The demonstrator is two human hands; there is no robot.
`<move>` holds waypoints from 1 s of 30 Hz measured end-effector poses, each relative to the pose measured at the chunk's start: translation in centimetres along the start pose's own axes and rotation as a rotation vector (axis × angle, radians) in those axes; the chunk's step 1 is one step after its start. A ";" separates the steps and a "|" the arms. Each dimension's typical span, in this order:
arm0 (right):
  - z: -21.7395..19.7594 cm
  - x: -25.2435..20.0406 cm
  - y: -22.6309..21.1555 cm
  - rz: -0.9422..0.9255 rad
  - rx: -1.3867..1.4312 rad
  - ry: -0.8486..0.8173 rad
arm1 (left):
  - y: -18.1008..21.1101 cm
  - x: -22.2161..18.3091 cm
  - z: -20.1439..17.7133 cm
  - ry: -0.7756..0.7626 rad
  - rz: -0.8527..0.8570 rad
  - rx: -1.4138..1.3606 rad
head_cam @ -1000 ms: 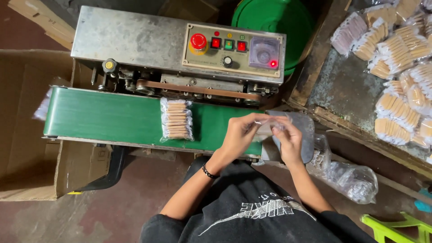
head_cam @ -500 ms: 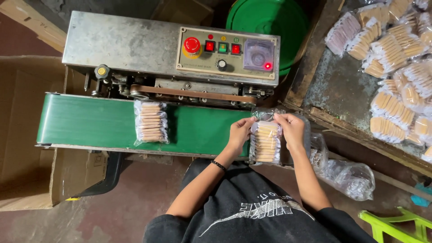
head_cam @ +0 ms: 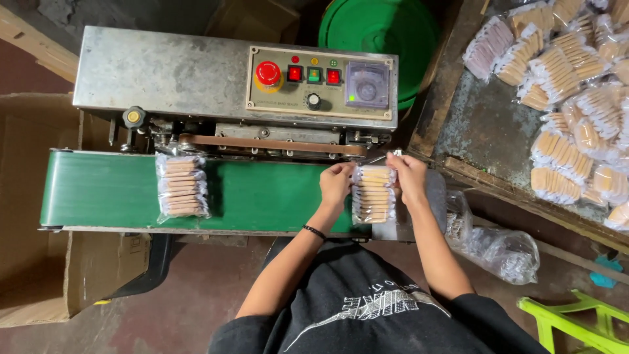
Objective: Feeding pre-filled plastic bags of breadsticks into a continuous band heat sealer for packaging.
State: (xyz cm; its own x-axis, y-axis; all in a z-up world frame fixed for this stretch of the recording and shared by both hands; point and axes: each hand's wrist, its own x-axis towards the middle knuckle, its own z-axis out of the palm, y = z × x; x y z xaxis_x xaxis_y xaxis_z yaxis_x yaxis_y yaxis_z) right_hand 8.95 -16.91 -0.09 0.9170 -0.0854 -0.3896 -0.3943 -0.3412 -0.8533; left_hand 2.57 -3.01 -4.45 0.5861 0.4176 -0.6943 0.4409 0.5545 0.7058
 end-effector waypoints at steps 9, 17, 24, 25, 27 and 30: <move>-3.2 6.3 -2.5 -0.352 0.092 0.189 | 0.3 0.0 -3.8 0.088 0.147 0.077; -10.0 24.3 -10.2 -0.598 -0.707 0.342 | 6.9 -12.5 -6.4 0.165 0.627 0.221; -8.6 27.6 -14.3 -0.438 -1.034 0.330 | 4.7 -16.0 -8.2 0.294 0.772 0.336; -8.8 27.9 -14.7 -0.449 -1.037 0.319 | 5.0 -16.3 -8.1 0.308 0.769 0.331; -9.2 28.4 -15.5 -0.457 -1.087 0.320 | 5.6 -16.8 -8.0 0.308 0.711 0.315; -10.0 31.5 -14.2 -0.410 -0.948 0.203 | 5.8 -16.8 -7.7 0.335 0.805 0.347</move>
State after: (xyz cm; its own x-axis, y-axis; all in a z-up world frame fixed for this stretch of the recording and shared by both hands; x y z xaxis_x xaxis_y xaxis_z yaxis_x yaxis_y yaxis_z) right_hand 44.03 -24.17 3.22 0.9970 0.0773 0.0081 0.0768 -0.9646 -0.2522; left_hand -9.99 -1.25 10.27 0.6006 0.7977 0.0546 0.1977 -0.2144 0.9565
